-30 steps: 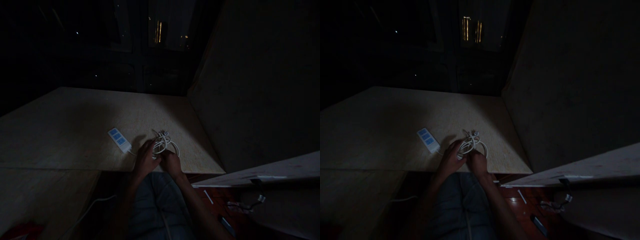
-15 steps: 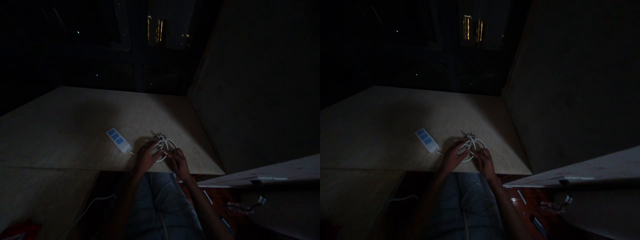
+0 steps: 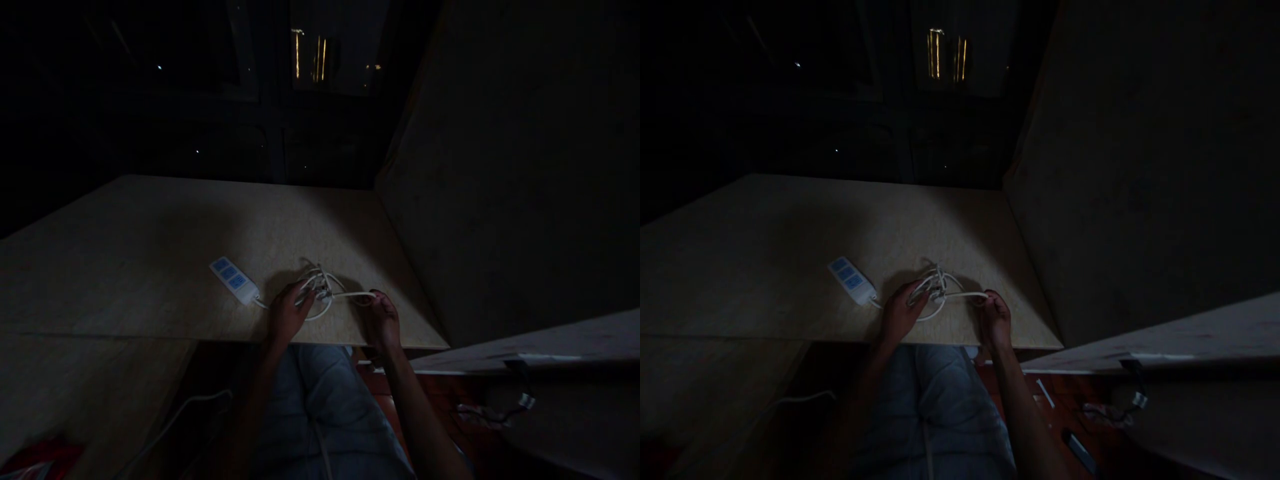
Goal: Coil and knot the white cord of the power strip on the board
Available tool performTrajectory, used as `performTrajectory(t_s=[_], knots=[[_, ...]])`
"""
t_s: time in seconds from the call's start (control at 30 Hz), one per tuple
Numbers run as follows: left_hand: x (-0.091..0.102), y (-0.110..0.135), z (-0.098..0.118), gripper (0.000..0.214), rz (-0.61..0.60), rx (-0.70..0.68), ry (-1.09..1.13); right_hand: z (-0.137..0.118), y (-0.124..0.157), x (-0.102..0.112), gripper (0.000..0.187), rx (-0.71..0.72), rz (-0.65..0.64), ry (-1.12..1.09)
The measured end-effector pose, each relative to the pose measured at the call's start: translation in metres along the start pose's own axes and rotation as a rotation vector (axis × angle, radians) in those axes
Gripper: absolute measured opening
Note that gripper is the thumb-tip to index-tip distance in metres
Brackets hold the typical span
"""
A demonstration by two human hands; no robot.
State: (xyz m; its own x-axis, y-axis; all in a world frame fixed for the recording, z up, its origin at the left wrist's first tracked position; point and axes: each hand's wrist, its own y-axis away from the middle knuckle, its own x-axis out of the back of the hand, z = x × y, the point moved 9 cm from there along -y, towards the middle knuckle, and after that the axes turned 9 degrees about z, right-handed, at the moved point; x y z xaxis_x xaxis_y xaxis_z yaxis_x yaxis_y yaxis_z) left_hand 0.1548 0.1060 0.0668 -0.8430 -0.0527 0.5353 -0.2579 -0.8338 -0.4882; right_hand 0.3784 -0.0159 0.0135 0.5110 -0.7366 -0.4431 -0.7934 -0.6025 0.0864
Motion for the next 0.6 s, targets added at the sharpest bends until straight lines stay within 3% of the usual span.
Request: performTrajectory(t_s=[0.13,0.23,0.6], knots=[[0.002,0.001,-0.009,0.036,0.022,0.049,0.060,0.001,-0.005,-0.010,0.021,-0.149,-0.030,-0.374],[0.004,0.001,-0.015,0.039,0.037,0.087,0.098,0.000,-0.012,-0.013,0.020,-0.273,-0.058,-0.527],[0.007,0.011,-0.017,0.041,-0.003,0.073,0.094,0.021,-0.041,-0.006,0.016,-0.420,0.025,-0.516]])
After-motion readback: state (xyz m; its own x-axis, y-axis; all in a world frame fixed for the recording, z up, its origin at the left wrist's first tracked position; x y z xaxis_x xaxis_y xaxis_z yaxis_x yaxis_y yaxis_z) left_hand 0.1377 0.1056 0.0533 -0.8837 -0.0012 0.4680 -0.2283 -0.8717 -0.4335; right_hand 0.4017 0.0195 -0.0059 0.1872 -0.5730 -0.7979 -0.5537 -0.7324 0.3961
